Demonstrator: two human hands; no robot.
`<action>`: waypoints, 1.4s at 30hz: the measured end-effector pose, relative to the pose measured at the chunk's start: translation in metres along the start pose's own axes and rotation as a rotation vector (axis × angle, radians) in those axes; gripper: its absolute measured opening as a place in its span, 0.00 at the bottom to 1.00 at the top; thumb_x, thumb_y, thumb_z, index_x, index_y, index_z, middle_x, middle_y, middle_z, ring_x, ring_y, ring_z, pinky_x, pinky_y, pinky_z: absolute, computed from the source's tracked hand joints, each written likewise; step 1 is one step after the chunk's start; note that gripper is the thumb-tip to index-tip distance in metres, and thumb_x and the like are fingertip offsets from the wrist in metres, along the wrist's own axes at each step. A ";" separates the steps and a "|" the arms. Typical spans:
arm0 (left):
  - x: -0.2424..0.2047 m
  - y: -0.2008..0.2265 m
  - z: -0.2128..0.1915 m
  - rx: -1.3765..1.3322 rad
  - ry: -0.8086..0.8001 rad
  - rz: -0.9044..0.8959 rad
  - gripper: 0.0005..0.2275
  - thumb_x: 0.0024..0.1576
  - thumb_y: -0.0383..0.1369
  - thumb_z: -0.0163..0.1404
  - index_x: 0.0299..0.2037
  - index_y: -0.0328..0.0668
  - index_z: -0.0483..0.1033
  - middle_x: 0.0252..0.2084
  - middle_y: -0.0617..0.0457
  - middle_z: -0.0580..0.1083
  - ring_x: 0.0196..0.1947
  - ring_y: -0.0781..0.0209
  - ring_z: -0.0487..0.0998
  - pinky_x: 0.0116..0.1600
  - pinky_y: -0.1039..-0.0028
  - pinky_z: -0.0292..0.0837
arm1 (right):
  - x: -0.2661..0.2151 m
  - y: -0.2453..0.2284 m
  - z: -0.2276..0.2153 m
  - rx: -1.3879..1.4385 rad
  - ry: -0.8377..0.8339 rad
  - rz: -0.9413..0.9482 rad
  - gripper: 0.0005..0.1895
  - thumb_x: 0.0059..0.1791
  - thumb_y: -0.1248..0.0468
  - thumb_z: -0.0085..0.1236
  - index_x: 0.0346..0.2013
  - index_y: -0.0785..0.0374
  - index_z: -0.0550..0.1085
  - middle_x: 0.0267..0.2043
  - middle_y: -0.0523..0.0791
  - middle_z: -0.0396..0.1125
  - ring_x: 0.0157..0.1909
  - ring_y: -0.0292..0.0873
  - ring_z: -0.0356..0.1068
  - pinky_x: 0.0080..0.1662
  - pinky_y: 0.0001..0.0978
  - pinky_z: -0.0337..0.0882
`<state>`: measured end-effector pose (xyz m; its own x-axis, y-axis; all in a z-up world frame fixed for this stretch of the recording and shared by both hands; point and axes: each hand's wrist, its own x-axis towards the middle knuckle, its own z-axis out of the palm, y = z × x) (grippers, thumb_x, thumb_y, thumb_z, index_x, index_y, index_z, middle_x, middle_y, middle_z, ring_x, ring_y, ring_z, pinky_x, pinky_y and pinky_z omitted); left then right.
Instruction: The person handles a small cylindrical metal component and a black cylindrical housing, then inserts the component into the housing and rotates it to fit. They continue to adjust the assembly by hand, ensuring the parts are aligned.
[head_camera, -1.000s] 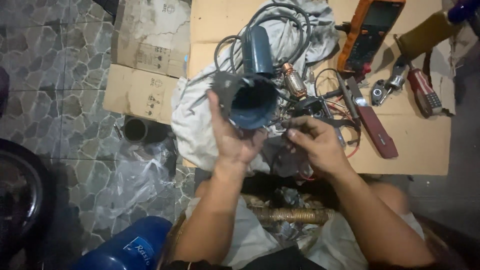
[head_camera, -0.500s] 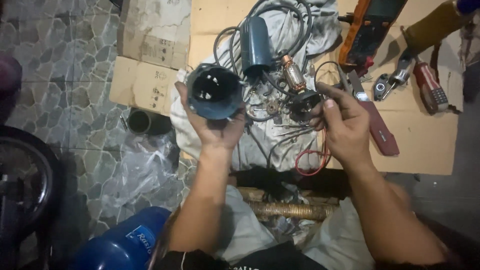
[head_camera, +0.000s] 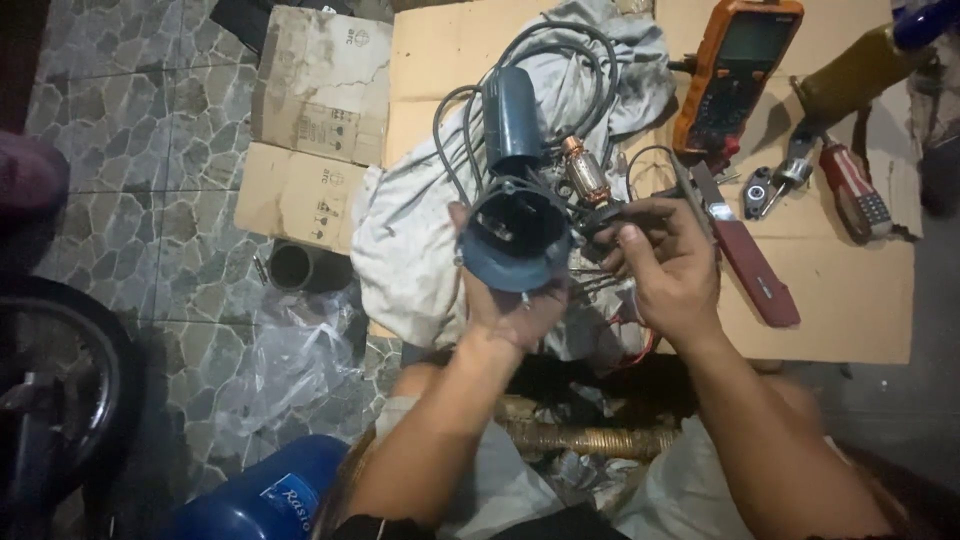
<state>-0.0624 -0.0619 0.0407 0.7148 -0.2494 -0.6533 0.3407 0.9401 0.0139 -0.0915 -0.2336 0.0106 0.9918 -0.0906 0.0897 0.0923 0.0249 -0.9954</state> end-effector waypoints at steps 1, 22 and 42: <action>-0.006 -0.003 0.005 -0.001 -0.003 -0.002 0.29 0.50 0.66 0.54 0.42 0.48 0.70 0.34 0.49 0.73 0.31 0.54 0.81 0.34 0.69 0.80 | 0.001 0.003 -0.001 -0.003 0.001 -0.002 0.11 0.57 0.69 0.47 0.52 0.74 0.66 0.36 0.59 0.73 0.30 0.48 0.75 0.33 0.36 0.77; -0.007 -0.013 -0.030 -0.154 -0.161 -0.222 0.30 0.49 0.55 0.61 0.44 0.33 0.70 0.39 0.37 0.77 0.36 0.45 0.84 0.42 0.67 0.86 | 0.003 0.010 0.011 -0.026 0.001 0.014 0.10 0.57 0.70 0.49 0.52 0.73 0.69 0.39 0.57 0.72 0.37 0.47 0.74 0.40 0.43 0.76; -0.028 -0.016 0.002 0.100 -0.352 0.015 0.26 0.59 0.54 0.52 0.52 0.37 0.72 0.47 0.42 0.76 0.43 0.48 0.82 0.43 0.64 0.83 | -0.003 0.035 0.002 0.053 -0.001 -0.004 0.21 0.54 0.56 0.56 0.54 0.68 0.71 0.42 0.52 0.72 0.46 0.48 0.74 0.52 0.46 0.74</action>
<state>-0.0863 -0.0702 0.0604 0.8808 -0.3167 -0.3521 0.3739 0.9213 0.1067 -0.0907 -0.2310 -0.0242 0.9915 -0.0894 0.0941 0.1011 0.0776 -0.9918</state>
